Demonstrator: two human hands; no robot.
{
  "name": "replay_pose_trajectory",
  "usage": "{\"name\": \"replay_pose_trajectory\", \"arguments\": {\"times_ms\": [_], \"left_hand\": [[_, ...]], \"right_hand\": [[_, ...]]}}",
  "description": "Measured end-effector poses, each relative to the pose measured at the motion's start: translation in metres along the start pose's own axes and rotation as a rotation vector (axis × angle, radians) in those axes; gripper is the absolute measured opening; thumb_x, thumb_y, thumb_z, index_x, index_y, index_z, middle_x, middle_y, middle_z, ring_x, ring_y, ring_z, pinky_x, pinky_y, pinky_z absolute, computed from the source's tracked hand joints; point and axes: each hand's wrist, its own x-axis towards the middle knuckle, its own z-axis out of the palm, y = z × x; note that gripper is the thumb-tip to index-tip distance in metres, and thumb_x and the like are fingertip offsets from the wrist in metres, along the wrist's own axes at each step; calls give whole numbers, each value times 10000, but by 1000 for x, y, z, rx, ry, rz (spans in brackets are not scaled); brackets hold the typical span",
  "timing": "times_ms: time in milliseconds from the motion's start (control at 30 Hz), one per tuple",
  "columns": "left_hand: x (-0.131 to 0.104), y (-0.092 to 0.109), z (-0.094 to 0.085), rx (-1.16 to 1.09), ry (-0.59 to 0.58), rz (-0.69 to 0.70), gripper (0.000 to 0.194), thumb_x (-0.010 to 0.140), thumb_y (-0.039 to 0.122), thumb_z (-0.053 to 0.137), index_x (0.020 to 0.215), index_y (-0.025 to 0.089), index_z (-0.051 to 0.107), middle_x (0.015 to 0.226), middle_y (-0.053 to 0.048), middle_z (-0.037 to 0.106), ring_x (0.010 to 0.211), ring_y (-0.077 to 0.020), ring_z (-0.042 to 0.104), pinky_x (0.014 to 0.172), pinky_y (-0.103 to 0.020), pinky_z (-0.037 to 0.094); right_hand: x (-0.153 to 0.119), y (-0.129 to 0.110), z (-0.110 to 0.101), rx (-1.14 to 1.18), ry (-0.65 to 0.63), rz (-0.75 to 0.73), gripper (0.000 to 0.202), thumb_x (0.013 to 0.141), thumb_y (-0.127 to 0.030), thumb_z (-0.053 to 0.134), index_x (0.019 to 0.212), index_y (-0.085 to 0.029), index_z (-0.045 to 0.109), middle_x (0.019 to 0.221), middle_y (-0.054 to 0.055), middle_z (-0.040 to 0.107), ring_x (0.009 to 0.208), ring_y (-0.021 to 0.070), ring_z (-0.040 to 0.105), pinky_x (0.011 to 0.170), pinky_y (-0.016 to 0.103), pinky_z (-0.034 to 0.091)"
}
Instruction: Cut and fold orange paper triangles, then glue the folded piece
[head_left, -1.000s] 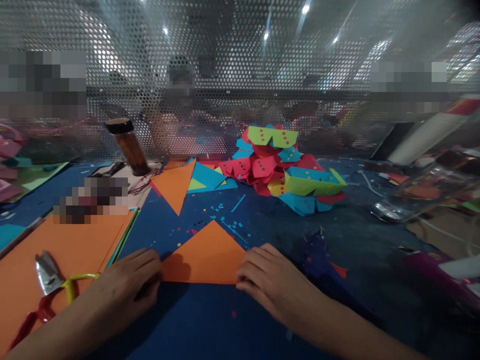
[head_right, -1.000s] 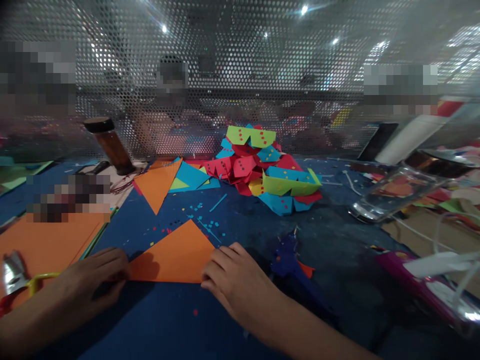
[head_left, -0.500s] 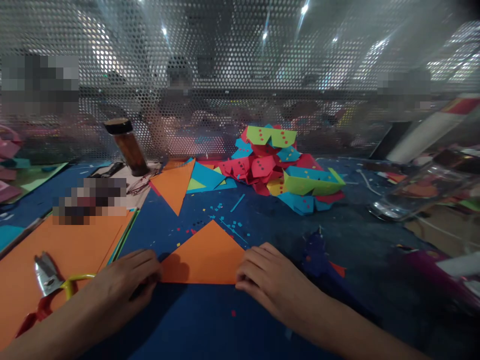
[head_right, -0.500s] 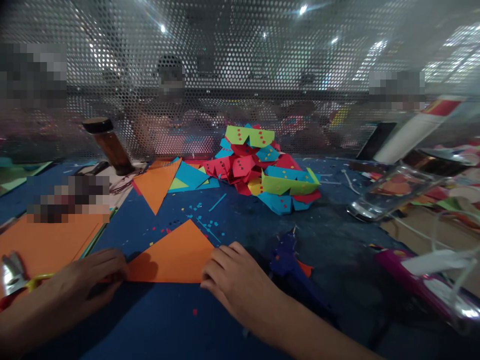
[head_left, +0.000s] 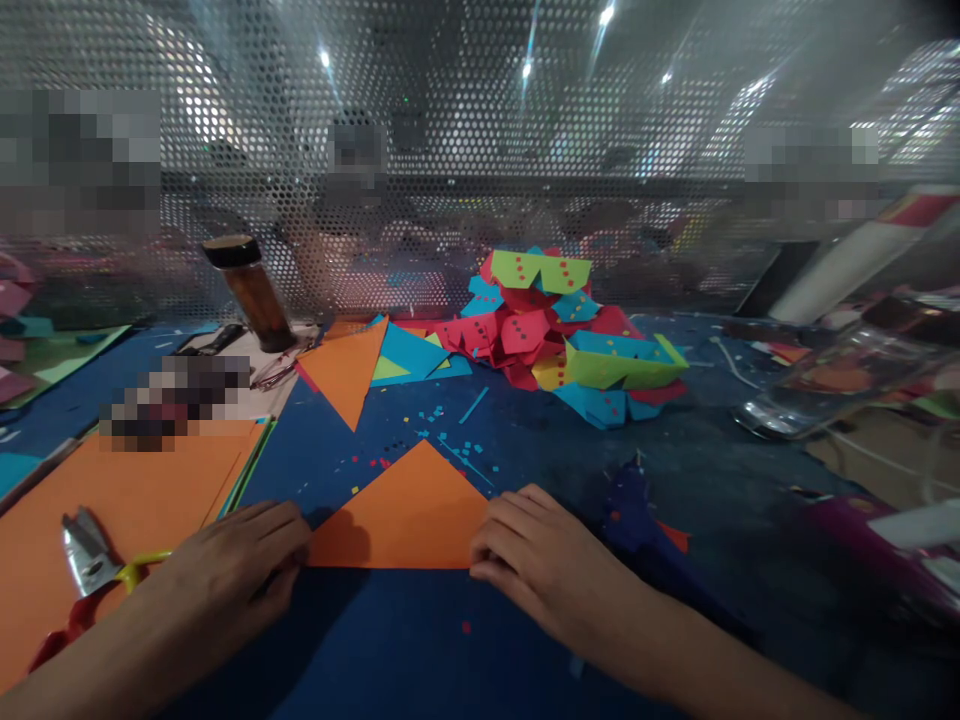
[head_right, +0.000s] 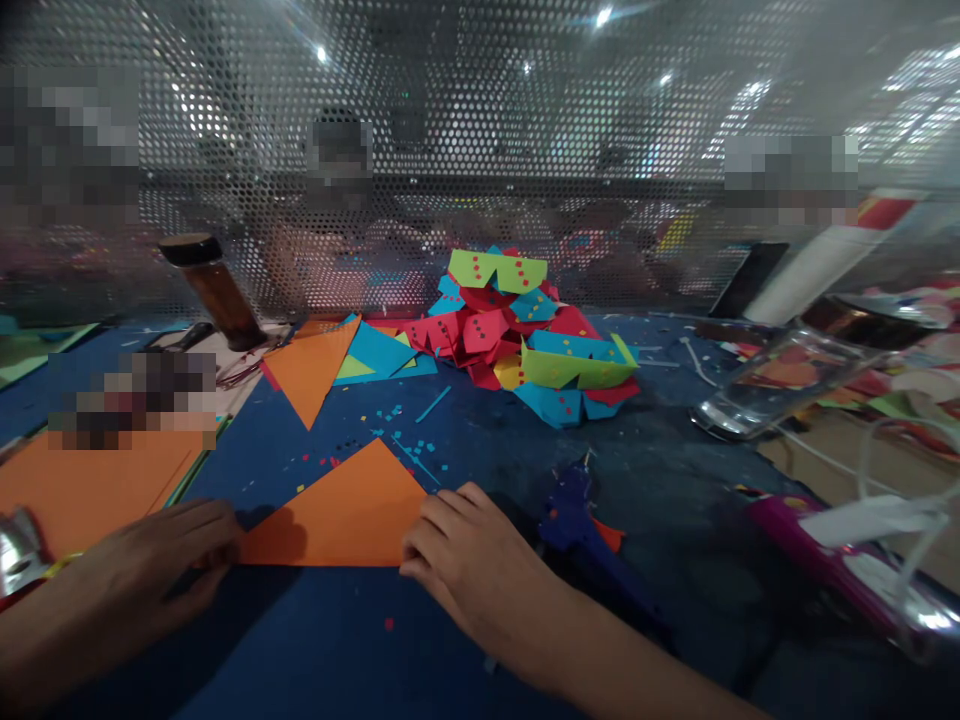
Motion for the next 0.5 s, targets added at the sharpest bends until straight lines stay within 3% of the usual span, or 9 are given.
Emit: {"name": "replay_pose_trajectory", "arguments": {"times_ms": [300,500], "left_hand": [[2,6,2,-45,-11,-24,182,815,146,420,731,230,559,700,-7,611,605,-178,606,550,-281,451],[2,7,18,-159,-22,-56,188,933,266,477,778,233,579,778,3,622,724,-175,608,653,-281,472]], "right_hand": [[1,-1,-2,-7,-9,-1,55,927,-209,606,876,-192,596,880,-6,638,822,170,532,767,320,317],[0,-1,-1,-16,21,-9,70,929,-221,605,865,-194,600,864,-4,637,811,168,535,763,323,323]]}}
